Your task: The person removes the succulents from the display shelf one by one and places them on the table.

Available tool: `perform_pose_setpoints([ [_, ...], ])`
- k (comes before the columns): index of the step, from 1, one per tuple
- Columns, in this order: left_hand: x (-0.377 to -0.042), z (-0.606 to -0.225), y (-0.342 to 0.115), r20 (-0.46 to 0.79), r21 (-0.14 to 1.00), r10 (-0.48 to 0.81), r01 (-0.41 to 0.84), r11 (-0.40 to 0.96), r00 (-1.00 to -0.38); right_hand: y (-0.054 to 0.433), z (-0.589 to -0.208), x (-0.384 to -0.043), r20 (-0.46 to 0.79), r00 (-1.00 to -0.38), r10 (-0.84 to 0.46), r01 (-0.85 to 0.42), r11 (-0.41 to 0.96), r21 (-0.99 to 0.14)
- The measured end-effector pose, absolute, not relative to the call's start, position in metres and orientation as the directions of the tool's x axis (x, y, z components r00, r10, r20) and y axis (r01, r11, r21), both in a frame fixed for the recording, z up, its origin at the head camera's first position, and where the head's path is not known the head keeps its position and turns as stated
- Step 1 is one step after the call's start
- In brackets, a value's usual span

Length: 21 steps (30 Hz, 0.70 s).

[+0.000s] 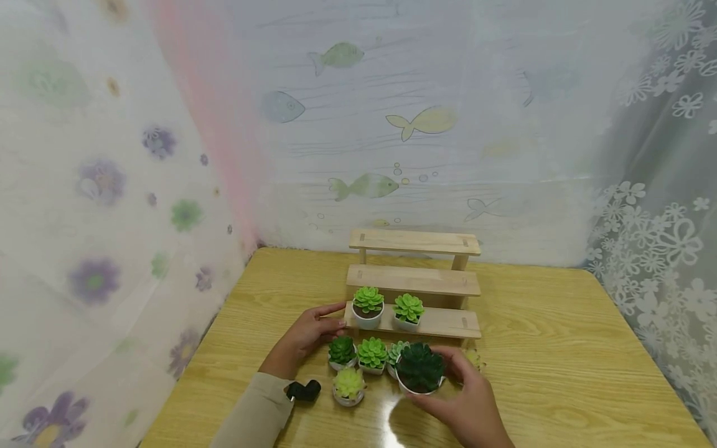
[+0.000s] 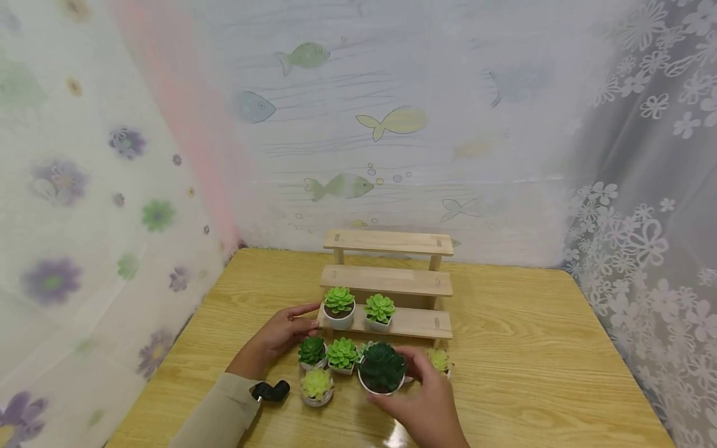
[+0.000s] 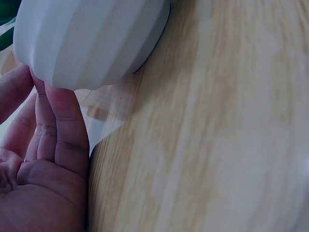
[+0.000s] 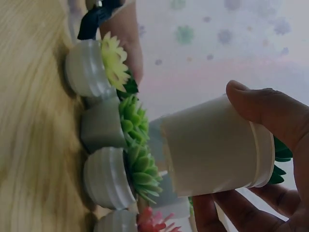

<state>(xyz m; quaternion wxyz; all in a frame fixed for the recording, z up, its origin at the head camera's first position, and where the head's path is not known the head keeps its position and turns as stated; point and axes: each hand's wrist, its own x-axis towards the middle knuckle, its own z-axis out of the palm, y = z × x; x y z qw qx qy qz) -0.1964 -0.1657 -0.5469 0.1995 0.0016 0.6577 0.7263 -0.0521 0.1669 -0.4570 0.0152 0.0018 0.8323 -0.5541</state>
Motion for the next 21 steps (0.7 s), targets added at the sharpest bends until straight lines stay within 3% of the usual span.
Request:
perform_pose_setpoints([
  [21, -0.194, -0.546, -0.165, -0.246, 0.961, 0.299, -0.271, -0.046, -0.922, 0.157, -0.489, -0.051, -0.083, -0.953, -0.292, -0.058, 0.443, -0.895],
])
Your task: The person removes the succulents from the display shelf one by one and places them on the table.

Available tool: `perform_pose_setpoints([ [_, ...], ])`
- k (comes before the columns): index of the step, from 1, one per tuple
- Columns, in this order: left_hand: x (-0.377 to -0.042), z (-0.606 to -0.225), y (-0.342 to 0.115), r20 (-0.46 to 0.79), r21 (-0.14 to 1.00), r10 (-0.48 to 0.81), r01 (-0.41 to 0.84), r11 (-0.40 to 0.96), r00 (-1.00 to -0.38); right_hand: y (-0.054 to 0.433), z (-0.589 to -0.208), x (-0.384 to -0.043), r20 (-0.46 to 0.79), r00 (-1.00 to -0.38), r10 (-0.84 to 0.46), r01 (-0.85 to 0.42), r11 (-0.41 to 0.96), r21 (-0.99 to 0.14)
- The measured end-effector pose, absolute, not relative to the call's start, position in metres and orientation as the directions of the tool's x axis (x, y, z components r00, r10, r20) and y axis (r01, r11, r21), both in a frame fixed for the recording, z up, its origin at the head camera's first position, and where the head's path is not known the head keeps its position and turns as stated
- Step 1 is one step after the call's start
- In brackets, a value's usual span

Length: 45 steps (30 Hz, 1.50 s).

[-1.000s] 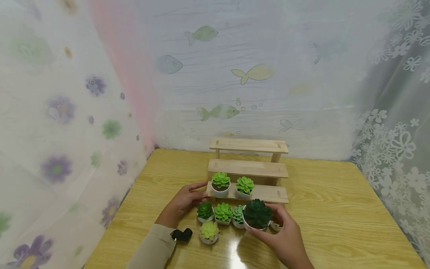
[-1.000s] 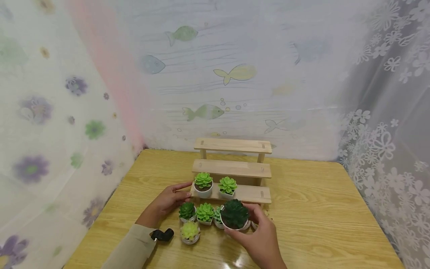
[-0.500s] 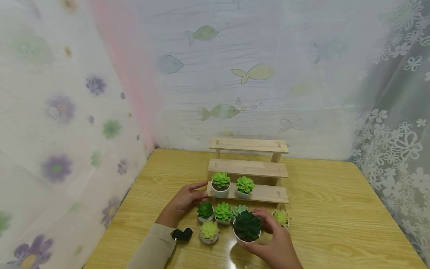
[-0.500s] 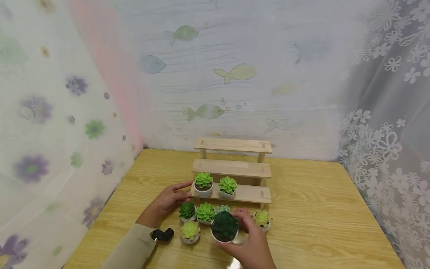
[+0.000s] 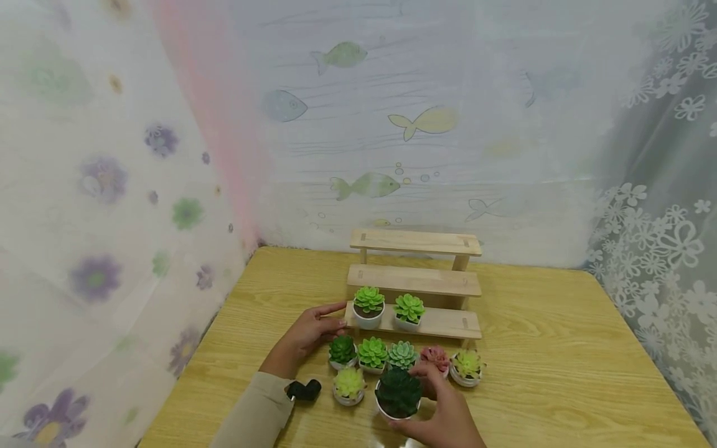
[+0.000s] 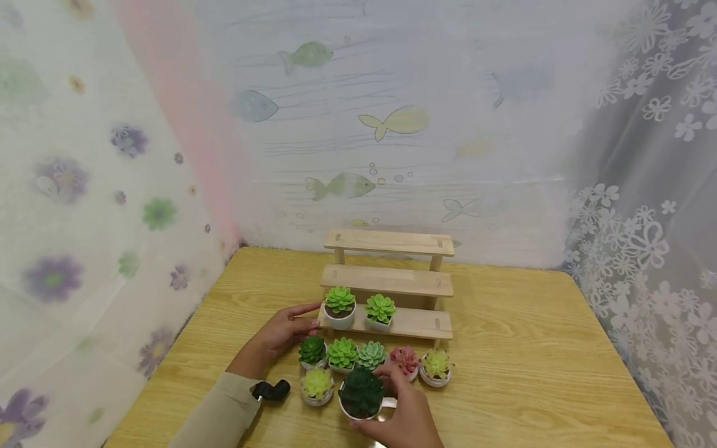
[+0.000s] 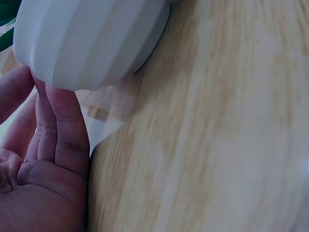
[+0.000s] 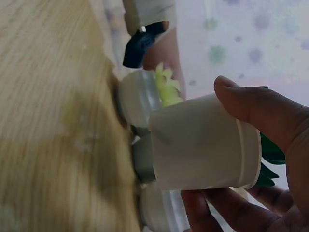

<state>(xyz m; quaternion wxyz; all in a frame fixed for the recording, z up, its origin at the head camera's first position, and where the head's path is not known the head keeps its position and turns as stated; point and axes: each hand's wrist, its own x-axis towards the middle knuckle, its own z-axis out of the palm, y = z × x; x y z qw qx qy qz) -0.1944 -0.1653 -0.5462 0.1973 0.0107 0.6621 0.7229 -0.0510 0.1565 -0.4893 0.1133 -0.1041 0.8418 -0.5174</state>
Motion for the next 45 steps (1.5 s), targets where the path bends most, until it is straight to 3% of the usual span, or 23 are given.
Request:
perform_pose_setpoints([
  [18, -0.196, -0.548, -0.165, -0.247, 0.962, 0.294, -0.270, -0.040, -0.923, 0.147, -0.508, -0.054, -0.115, -0.926, -0.360, -0.082, 0.489, -0.869],
  [45, -0.197, -0.549, -0.165, -0.249, 0.961, 0.295, -0.273, -0.044, -0.923, 0.132, -0.512, -0.056, -0.011, -0.969, -0.246, -0.150, 0.627, -0.764],
])
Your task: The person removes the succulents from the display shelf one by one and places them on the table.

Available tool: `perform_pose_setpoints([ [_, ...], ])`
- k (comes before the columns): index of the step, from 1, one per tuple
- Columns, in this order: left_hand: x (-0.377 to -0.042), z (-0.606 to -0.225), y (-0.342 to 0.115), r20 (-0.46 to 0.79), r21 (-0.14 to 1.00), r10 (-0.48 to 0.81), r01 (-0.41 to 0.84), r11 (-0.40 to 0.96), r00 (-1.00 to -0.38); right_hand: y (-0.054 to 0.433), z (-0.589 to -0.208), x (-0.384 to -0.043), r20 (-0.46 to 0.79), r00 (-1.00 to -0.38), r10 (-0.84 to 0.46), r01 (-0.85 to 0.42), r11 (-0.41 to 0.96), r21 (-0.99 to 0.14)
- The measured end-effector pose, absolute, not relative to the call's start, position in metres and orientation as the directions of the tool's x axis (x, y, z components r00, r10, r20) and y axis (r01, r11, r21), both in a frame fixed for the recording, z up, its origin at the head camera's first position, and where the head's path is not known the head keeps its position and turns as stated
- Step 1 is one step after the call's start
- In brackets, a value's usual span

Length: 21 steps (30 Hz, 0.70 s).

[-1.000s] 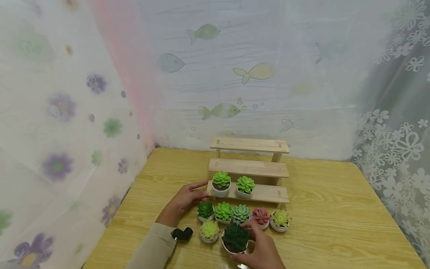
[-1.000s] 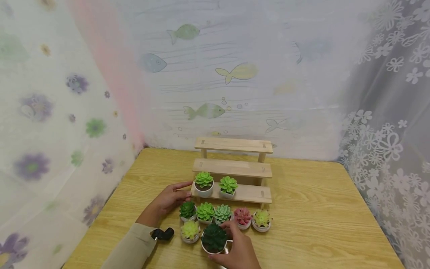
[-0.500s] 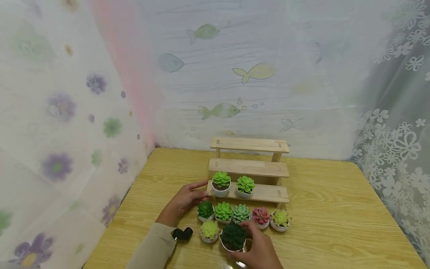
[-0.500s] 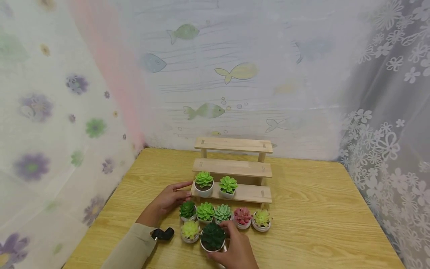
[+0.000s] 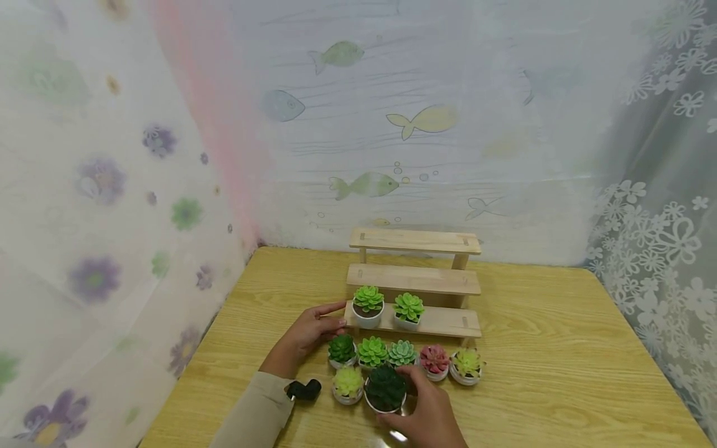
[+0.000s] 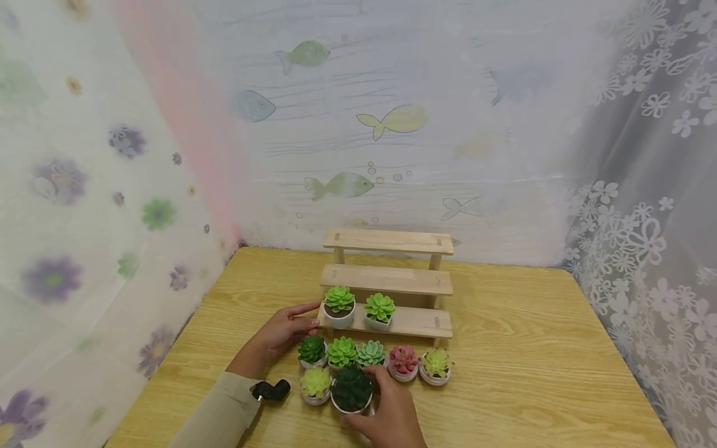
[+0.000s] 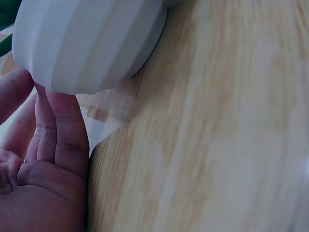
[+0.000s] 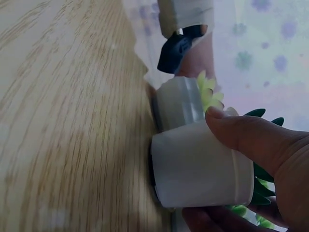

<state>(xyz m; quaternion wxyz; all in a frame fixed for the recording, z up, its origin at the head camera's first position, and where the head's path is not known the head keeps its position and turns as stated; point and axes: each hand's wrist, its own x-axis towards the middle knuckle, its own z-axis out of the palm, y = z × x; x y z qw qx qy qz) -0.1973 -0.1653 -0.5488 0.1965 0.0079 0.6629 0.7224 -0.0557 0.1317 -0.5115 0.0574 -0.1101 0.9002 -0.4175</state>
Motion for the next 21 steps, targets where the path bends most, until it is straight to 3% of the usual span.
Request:
perform_pose_setpoints([
  [21, -0.1953, -0.5486, -0.1663, -0.233, 0.966, 0.292, -0.255, -0.041, -0.928, 0.1328, -0.5076, -0.0523, 0.031, -0.972, -0.233, -0.185, 0.675, -0.714],
])
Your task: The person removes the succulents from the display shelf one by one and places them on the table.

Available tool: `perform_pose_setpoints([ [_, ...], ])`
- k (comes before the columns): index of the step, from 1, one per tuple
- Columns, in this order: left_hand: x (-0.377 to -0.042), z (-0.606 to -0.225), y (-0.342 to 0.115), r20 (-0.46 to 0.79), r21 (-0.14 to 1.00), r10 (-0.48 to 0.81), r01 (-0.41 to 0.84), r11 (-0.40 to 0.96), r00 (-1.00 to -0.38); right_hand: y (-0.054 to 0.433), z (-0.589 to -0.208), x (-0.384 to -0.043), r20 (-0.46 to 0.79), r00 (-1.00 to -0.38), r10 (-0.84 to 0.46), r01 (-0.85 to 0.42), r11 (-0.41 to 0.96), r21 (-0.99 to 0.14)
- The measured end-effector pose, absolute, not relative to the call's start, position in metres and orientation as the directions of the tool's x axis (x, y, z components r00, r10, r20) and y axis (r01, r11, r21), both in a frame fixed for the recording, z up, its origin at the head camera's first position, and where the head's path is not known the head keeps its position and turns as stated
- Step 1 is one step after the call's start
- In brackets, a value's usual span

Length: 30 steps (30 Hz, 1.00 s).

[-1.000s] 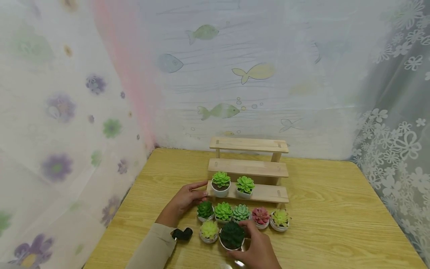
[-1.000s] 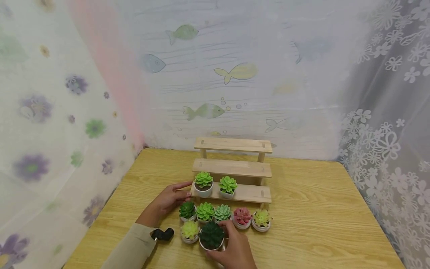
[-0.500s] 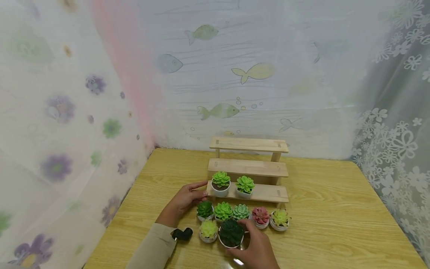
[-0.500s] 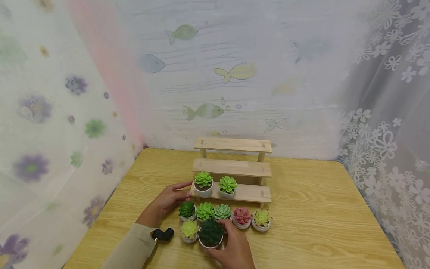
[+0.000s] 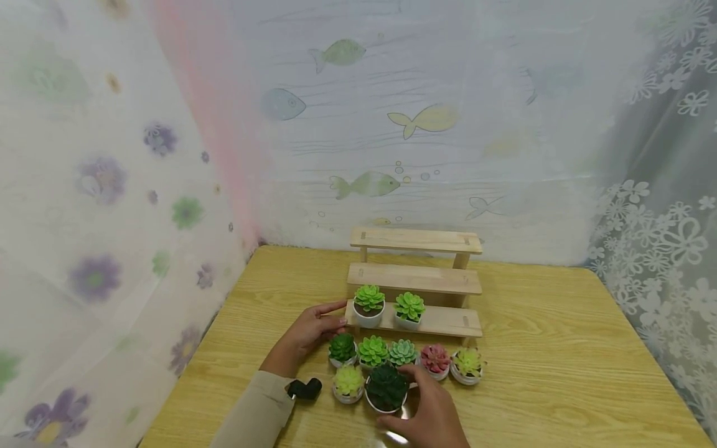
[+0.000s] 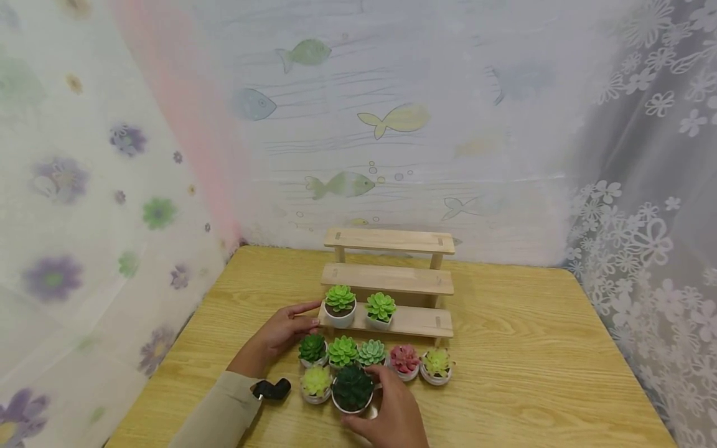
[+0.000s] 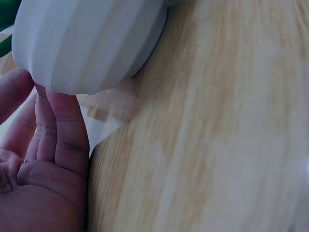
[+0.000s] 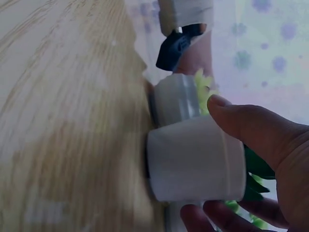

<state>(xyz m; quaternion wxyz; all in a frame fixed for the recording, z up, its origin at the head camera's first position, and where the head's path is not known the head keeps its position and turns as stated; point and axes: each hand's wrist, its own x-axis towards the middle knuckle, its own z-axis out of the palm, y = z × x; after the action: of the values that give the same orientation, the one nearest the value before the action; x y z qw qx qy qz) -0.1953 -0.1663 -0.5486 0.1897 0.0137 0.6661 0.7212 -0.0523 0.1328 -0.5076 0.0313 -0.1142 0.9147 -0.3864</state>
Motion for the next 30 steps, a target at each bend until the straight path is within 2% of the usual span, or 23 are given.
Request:
perform_pose_setpoints([
  [10, -0.196, -0.547, -0.165, -0.252, 0.962, 0.280, -0.272, -0.035, -0.926, 0.143, -0.494, -0.053, -0.021, -0.966, -0.258, -0.152, 0.631, -0.761],
  [15, -0.195, -0.545, -0.165, -0.250, 0.962, 0.292, -0.272, -0.036, -0.923, 0.147, -0.487, -0.052, -0.005, -0.964, -0.266, -0.165, 0.611, -0.774],
  [20, -0.194, -0.548, -0.165, -0.257, 0.959, 0.299, -0.281, -0.039, -0.919, 0.157, -0.479, -0.055, -0.011, -0.960, -0.281, -0.145, 0.529, -0.836],
  [26, -0.195, -0.546, -0.165, -0.256, 0.960, 0.278, -0.277, -0.040, -0.926, 0.171, -0.464, -0.068, -0.013, -0.974, -0.224, -0.091, 0.449, -0.889],
  [30, -0.194, -0.547, -0.165, -0.256, 0.961, 0.274, -0.275, -0.035, -0.927, 0.178, -0.457, -0.079, 0.005, -0.986, -0.167, -0.083, 0.463, -0.882],
])
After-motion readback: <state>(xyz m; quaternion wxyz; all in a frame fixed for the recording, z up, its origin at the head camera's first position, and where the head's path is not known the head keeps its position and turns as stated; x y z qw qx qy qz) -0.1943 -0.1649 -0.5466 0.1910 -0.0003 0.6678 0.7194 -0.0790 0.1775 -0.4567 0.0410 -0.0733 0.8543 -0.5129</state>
